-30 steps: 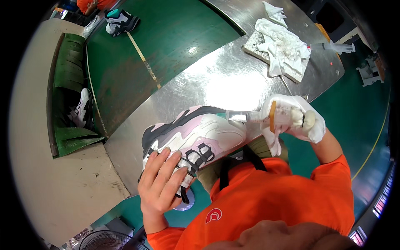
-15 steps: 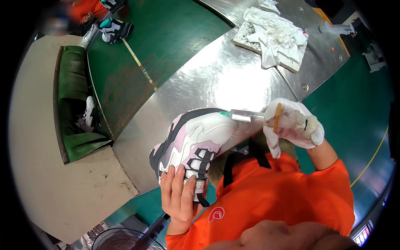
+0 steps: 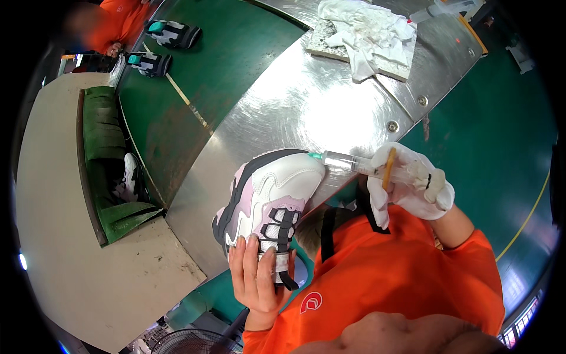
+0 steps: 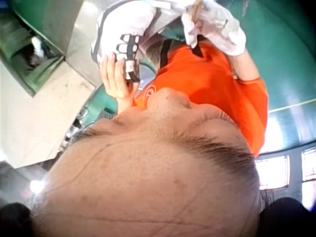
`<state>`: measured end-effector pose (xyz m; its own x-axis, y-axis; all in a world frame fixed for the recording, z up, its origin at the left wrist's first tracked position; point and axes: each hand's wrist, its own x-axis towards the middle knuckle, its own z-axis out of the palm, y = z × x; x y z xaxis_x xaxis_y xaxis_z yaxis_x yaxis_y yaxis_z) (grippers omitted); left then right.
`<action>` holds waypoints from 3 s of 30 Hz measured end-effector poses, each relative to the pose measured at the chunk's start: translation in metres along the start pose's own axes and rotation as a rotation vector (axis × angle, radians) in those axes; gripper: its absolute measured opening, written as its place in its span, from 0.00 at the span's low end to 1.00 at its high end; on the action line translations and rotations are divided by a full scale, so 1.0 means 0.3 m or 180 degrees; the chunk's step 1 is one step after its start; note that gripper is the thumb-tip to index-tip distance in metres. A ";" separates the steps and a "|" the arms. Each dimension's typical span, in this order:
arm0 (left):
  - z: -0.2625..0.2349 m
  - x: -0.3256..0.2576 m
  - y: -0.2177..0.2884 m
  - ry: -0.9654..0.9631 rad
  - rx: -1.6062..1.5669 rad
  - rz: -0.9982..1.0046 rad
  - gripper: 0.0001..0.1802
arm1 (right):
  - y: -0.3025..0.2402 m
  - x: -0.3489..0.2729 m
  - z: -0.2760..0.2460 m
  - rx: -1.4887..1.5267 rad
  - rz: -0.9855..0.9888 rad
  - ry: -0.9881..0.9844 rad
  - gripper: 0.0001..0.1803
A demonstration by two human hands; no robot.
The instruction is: The person uses a syringe to inject a liquid substance into the upper part of a white and pink sneaker. They repeatedly rotate the shoe to access different areas and then place it on a conveyor belt. The process is repeated for multiple shoes in a factory setting.
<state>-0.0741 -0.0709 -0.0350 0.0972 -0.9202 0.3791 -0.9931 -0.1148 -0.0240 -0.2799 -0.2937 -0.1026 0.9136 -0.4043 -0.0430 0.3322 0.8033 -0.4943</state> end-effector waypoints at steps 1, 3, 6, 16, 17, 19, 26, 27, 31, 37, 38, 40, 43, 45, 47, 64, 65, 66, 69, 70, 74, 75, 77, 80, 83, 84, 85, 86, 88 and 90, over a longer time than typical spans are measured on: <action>-0.001 0.001 0.001 0.0002 0.0015 0.0003 0.25 | 0.006 -0.003 0.002 0.0084 -0.0023 0.0034 0.53; -0.002 0.005 0.006 0.0010 0.0042 0.0018 0.25 | 0.026 -0.009 0.006 0.0278 -0.0116 0.0150 0.45; 0.005 0.009 0.001 0.0047 0.0009 0.0028 0.25 | 0.035 -0.012 0.015 0.0270 -0.0227 0.0152 0.44; 0.022 0.024 -0.020 0.0057 -0.0031 0.0021 0.25 | 0.027 0.000 0.055 0.0318 -0.0092 0.0277 0.53; 0.024 0.026 -0.023 0.0062 -0.0029 0.0016 0.25 | 0.009 0.004 0.070 0.0251 0.0031 0.0359 0.51; 0.023 0.029 -0.022 0.0066 -0.0025 0.0018 0.24 | 0.005 0.003 0.075 0.0133 -0.0001 0.0286 0.47; 0.015 0.039 -0.009 0.0047 -0.0084 -0.0005 0.24 | -0.010 -0.023 0.110 -0.0490 -0.0075 0.0178 0.45; 0.018 0.043 -0.018 0.0025 -0.0104 -0.0023 0.24 | -0.008 -0.015 0.112 -0.0553 -0.0040 0.0191 0.46; 0.014 0.063 -0.039 -0.0045 -0.0220 -0.0117 0.25 | 0.007 -0.005 0.103 -0.0530 0.0021 0.0046 0.48; -0.001 0.095 -0.059 -0.0094 -0.0457 -0.0305 0.26 | 0.046 0.003 0.093 -0.0479 -0.0159 0.0035 0.52; -0.003 0.109 -0.066 -0.0088 -0.0500 -0.0303 0.26 | 0.053 0.001 0.086 -0.0540 -0.0193 -0.0023 0.52; -0.010 0.140 -0.075 -0.0173 -0.0627 -0.0402 0.25 | 0.064 -0.003 0.070 -0.0702 -0.0244 -0.0093 0.52; -0.028 0.167 -0.100 -0.0304 -0.0865 -0.0697 0.26 | 0.085 0.006 0.049 -0.0986 -0.0323 -0.0293 0.50; -0.040 0.192 -0.126 -0.0374 -0.1062 -0.0851 0.27 | 0.100 0.025 0.031 -0.1167 -0.0478 -0.0574 0.48; -0.037 0.220 -0.174 -0.0476 -0.1483 -0.1070 0.29 | 0.118 0.047 -0.003 -0.1315 -0.0543 -0.0641 0.47; -0.087 0.458 -0.399 -0.2424 -0.2319 -0.0916 0.39 | 0.240 0.112 -0.131 -0.2158 -0.1226 -0.0684 0.38; -0.097 0.491 -0.428 -0.2716 -0.2543 -0.0796 0.41 | 0.243 0.112 -0.135 -0.2170 -0.1214 -0.0703 0.38; -0.100 0.531 -0.465 -0.3005 -0.2765 -0.0667 0.43 | 0.246 0.115 -0.139 -0.2187 -0.1205 -0.0720 0.38; -0.046 0.639 -0.516 -0.3304 -0.3204 -0.0552 0.47 | 0.251 0.122 -0.136 -0.2251 -0.1350 -0.0736 0.38; -0.005 0.669 -0.502 -0.3246 -0.3315 -0.0607 0.44 | 0.248 0.119 -0.132 -0.2235 -0.1203 -0.0742 0.38; 0.209 0.770 -0.411 -0.3674 -0.3168 -0.0350 0.29 | 0.243 0.097 -0.120 -0.1944 -0.0566 -0.0738 0.40; 0.258 0.796 -0.382 -0.3981 -0.2765 -0.0201 0.28 | 0.243 0.099 -0.129 -0.1926 -0.0732 -0.0789 0.41; 0.355 0.769 -0.378 -0.4030 -0.2584 0.0402 0.27 | 0.230 0.101 -0.125 -0.1818 -0.0978 -0.0871 0.43; 0.364 0.739 -0.358 -0.3593 -0.2688 0.0415 0.25 | 0.173 0.089 -0.102 -0.1929 -0.0790 -0.0821 0.42; 0.208 0.710 -0.330 -0.3547 -0.2650 -0.0896 0.18 | 0.088 0.084 -0.017 -0.1601 -0.0373 -0.0882 0.40; 0.176 0.685 -0.329 -0.3026 -0.3011 -0.0596 0.18 | 0.076 0.098 -0.009 -0.1609 -0.0459 -0.1060 0.40; 0.135 0.664 -0.319 -0.2496 -0.3366 -0.0338 0.17 | 0.046 0.101 0.011 -0.1602 -0.0506 -0.1259 0.40; 0.099 0.657 -0.324 -0.2206 -0.3389 -0.0357 0.19 | 0.013 0.111 0.037 -0.1620 -0.0527 -0.1463 0.42; 0.016 0.616 -0.344 -0.1703 -0.3829 -0.0420 0.24 | -0.024 0.151 0.109 -0.1749 -0.0562 -0.1642 0.42; -0.013 0.565 -0.398 -0.0982 -0.3994 -0.0172 0.31 | -0.082 0.177 0.197 -0.2021 -0.0422 -0.1763 0.41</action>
<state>0.0607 -0.2117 0.0358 -0.0168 -0.9926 0.1206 -0.3537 0.1187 0.9278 -0.2258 -0.3091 -0.0413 0.9142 -0.0724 0.3986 0.4011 0.3000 -0.8655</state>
